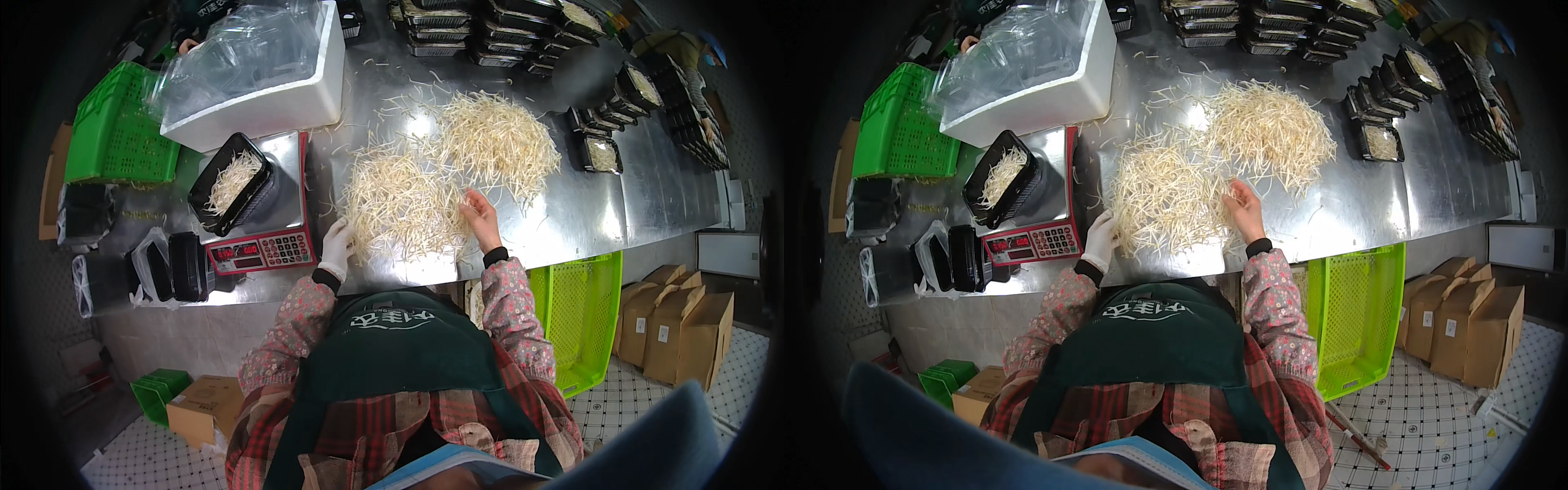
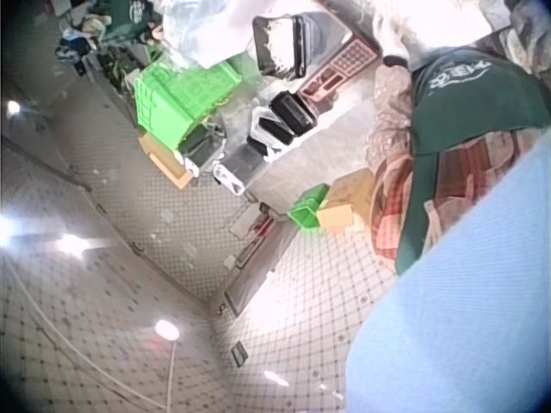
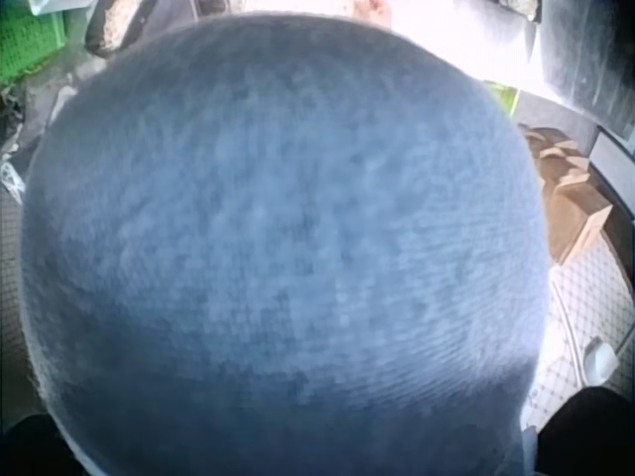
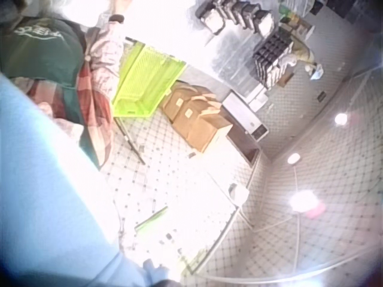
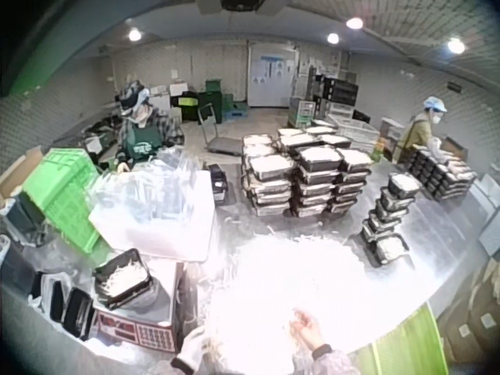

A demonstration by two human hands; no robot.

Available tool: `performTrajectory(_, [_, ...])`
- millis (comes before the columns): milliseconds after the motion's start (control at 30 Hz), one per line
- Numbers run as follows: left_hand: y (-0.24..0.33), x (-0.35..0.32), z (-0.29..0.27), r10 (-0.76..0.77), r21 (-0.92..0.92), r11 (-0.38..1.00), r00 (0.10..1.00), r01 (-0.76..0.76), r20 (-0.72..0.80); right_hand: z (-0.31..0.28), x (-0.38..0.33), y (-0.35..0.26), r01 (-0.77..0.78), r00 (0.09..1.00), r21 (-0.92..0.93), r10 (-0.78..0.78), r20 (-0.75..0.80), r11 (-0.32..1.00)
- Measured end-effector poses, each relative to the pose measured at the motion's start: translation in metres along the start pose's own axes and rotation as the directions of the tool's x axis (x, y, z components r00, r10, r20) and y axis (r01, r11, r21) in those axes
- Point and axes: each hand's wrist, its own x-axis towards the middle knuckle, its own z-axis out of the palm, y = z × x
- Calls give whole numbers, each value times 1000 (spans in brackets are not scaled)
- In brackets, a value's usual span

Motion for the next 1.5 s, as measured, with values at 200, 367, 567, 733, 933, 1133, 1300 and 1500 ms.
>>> performTrajectory(200, [-5, -1, 21, 3, 108, 994, 999, -7, 36, 31, 0, 22, 68, 981, -134, -90, -169, 989])
performTrajectory(367, [-34, 3, 95, 9, -40, 999, 971, 0, 237, 103, -5, 28, 198, 976, -129, -183, 115, 972])
performTrajectory(567, [-5, -42, 114, 106, -102, 992, 949, -79, 296, 95, -5, -69, 456, 862, -176, -384, 332, 872])
performTrajectory(733, [-19, -39, 66, 131, 394, 870, 910, -296, 393, 54, 44, -33, 523, 847, -609, -444, 293, 596])
performTrajectory(933, [44, -99, -28, 389, 247, 870, 901, -428, 191, 50, 35, -19, 361, 928, -479, -362, 94, 800])
performTrajectory(1133, [97, -108, -187, 965, 904, 256, 31, -342, -261, 62, 35, -13, 295, 955, -342, -286, 76, 892])
performTrajectory(1300, [103, -87, -302, 868, 883, 432, 183, 184, -462, 90, 35, -27, 362, 931, -342, -318, 180, 867])
performTrajectory(1500, [125, -86, -316, 906, 907, 422, 31, 2, -422, 78, 35, -31, 376, 924, -334, -321, 209, 864])
